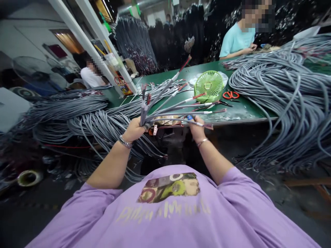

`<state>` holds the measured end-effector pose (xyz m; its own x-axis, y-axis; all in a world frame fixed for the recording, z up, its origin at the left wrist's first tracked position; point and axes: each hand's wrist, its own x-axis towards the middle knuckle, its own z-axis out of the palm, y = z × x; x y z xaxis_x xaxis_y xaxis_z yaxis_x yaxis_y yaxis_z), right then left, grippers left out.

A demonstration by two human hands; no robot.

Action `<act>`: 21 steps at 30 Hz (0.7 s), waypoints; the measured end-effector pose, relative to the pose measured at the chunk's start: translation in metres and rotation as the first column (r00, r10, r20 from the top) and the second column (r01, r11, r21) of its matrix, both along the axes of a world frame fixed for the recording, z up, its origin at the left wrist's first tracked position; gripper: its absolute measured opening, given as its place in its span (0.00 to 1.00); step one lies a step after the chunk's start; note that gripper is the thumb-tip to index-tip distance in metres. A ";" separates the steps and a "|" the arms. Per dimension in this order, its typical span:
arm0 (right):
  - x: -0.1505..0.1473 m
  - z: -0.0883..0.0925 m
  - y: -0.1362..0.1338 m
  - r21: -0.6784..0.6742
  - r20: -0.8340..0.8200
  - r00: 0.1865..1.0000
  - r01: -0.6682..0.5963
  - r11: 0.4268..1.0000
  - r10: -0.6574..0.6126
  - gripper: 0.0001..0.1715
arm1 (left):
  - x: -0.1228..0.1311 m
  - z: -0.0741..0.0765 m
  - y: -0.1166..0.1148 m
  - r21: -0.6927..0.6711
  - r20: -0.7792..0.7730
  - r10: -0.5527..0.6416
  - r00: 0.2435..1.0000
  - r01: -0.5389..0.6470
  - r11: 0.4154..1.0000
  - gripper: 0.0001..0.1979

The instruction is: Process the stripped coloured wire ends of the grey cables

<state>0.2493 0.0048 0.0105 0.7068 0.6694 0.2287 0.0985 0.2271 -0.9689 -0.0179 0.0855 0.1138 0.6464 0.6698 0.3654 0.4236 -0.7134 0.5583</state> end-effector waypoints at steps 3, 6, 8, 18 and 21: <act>-0.050 0.001 -0.033 0.049 -0.230 0.891 -0.392 0.919 0.392 0.22 | -0.015 -0.014 -0.010 0.040 -0.001 0.035 0.999 -0.035 0.999 0.09; -0.081 0.017 -0.047 0.195 -0.308 0.635 -0.687 0.700 0.709 0.34 | -0.022 -0.021 -0.017 0.090 -0.067 0.030 0.997 -0.024 0.996 0.14; -0.090 0.033 -0.047 0.300 -0.312 0.609 -0.665 0.684 0.729 0.30 | -0.024 -0.025 -0.021 0.112 -0.142 0.040 0.989 -0.024 0.993 0.15; -0.105 0.074 -0.036 0.479 -0.477 0.628 -0.401 0.781 0.615 0.24 | -0.039 -0.049 -0.034 0.105 -0.426 -0.056 0.903 0.111 0.988 0.08; -0.106 0.069 -0.032 0.479 -0.529 0.581 -0.398 0.783 0.619 0.23 | -0.043 -0.060 -0.037 0.120 -0.399 -0.079 0.913 0.137 0.983 0.13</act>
<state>0.1432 -0.0275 0.0792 0.3070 0.9457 0.1071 -0.7209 0.3045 -0.6226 -0.0611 0.0483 0.0541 0.8225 0.5475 0.1541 0.5028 -0.8265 0.2530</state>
